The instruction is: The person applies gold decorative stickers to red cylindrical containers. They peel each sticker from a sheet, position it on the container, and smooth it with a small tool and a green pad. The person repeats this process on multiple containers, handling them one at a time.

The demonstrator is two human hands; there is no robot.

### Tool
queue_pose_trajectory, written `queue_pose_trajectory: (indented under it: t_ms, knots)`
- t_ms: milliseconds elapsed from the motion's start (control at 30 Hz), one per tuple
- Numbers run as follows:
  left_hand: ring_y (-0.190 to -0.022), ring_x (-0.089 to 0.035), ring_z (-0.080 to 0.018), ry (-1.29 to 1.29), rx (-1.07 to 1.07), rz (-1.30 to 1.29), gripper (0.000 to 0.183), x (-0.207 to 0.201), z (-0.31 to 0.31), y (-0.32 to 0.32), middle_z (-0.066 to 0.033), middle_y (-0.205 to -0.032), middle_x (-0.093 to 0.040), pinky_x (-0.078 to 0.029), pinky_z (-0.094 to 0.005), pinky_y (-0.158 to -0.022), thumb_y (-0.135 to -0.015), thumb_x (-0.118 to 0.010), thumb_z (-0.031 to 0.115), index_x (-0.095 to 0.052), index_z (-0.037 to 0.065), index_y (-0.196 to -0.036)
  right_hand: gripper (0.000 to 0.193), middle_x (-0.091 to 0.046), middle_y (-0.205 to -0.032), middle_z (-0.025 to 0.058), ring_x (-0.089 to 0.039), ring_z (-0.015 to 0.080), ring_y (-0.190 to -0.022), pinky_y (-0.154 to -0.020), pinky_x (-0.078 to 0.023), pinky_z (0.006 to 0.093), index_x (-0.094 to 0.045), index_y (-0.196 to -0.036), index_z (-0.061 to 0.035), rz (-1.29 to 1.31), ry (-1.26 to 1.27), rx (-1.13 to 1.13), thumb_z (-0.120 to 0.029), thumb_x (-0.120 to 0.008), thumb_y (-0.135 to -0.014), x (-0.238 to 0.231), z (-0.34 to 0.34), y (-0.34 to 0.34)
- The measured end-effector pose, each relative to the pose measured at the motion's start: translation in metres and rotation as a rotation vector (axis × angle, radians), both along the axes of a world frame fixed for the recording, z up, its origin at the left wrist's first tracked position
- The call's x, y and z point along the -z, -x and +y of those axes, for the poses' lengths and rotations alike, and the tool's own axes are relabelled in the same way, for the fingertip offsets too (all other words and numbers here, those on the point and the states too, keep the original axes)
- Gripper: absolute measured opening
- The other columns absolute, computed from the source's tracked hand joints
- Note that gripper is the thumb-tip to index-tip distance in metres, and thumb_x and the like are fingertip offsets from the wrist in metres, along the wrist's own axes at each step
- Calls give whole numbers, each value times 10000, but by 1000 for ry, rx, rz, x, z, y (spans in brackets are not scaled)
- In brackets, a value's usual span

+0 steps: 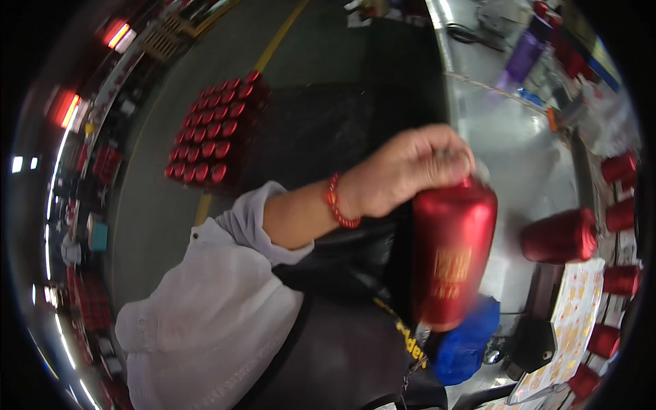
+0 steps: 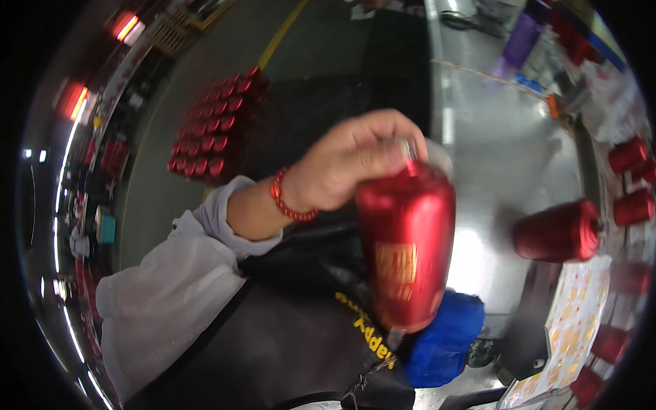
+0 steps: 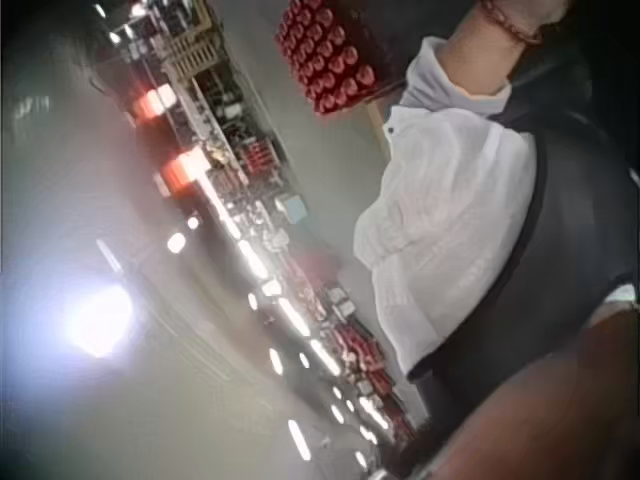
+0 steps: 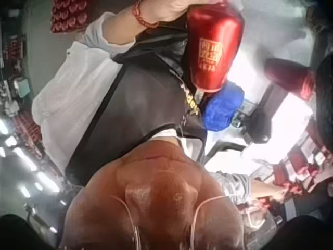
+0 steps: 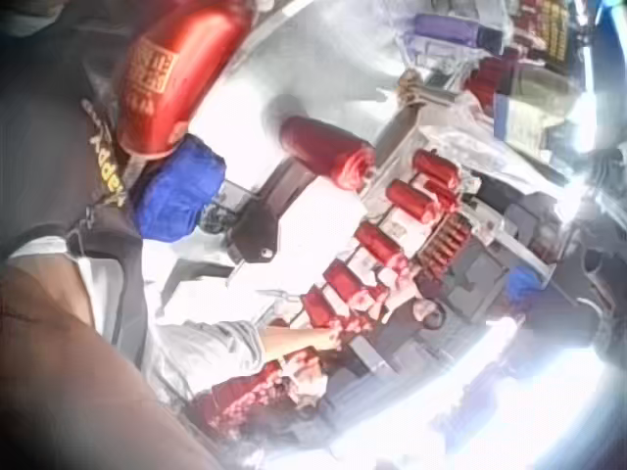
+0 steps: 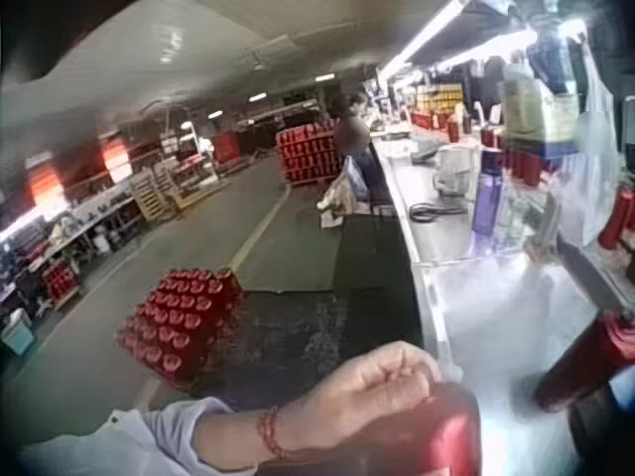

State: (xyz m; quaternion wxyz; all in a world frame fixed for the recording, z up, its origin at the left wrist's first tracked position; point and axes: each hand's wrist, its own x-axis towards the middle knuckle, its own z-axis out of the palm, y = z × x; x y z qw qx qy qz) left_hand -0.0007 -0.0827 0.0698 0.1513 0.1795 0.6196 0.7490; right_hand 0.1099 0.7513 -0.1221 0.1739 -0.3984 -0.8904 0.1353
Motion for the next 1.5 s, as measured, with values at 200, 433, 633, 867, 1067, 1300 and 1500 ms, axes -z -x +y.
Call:
queue_pose_trajectory:
  t_ms: [200,433,633,867,1067,1300,1500]
  knots:
    - [-895,-679,-106,428,-733,308,260,67,-171,-25,-57,-981,-736,-546,-273,-811,-939,-720,237,-687,57,-1125,523,-651,-1295,167,-651,231,-1117,-969,-515,368,-587,-1390,-42,1,74,-208,-418,-520,-1032,8,-267,4]
    - [-961,-718,-334,1013,-1217,241,360,215,-384,-19,-184,-1018,-734,-559,-391,-844,-919,-718,326,-665,58,-1154,512,-639,-1311,173,-643,243,-1135,-977,-514,377,-580,-1389,-32,-48,213,-235,-396,-520,-1034,8,-443,-52]
    - [-952,-677,-414,1169,-1405,50,362,291,-533,19,-194,-996,-715,-519,-512,-843,-921,-672,427,-649,92,-1055,503,-628,-1325,178,-636,252,-1151,-984,-513,385,-575,-1389,-23,-77,242,-126,-377,-520,-1036,-19,-496,-70]
    - [-1005,-689,-362,1334,-1332,-24,416,312,-636,150,-152,-1038,-733,-514,-483,-870,-896,-674,496,-681,110,-1049,492,-615,-1340,184,-628,263,-1169,-992,-512,394,-568,-1389,-13,-91,278,29,-355,-519,-1038,-34,-539,-82]
    - [-1095,-637,-369,1376,-1319,-203,332,291,-662,252,-206,-1165,-681,-413,-527,-1019,-876,-706,347,-661,87,-1078,483,-604,-1354,188,-621,273,-1185,-999,-511,401,-562,-1389,-4,-110,308,125,-336,-519,-1040,-48,-566,-94]
    - [-1049,-663,-359,1419,-1421,-222,362,337,-695,320,-177,-1104,-705,-442,-554,-936,-888,-650,423,-649,99,-1049,473,-592,-1370,194,-613,284,-1203,-1007,-510,410,-555,-1388,6,-94,326,187,-314,-518,-1042,-65,-586,-87]
    - [-1158,-634,-346,1591,-1335,-333,417,335,-698,339,-163,-1210,-690,-424,-584,-971,-900,-595,462,-652,120,-1131,464,-581,-1384,199,-606,294,-1219,-1014,-510,418,-550,-1388,15,-78,351,198,-295,-518,-1043,-74,-593,-75]
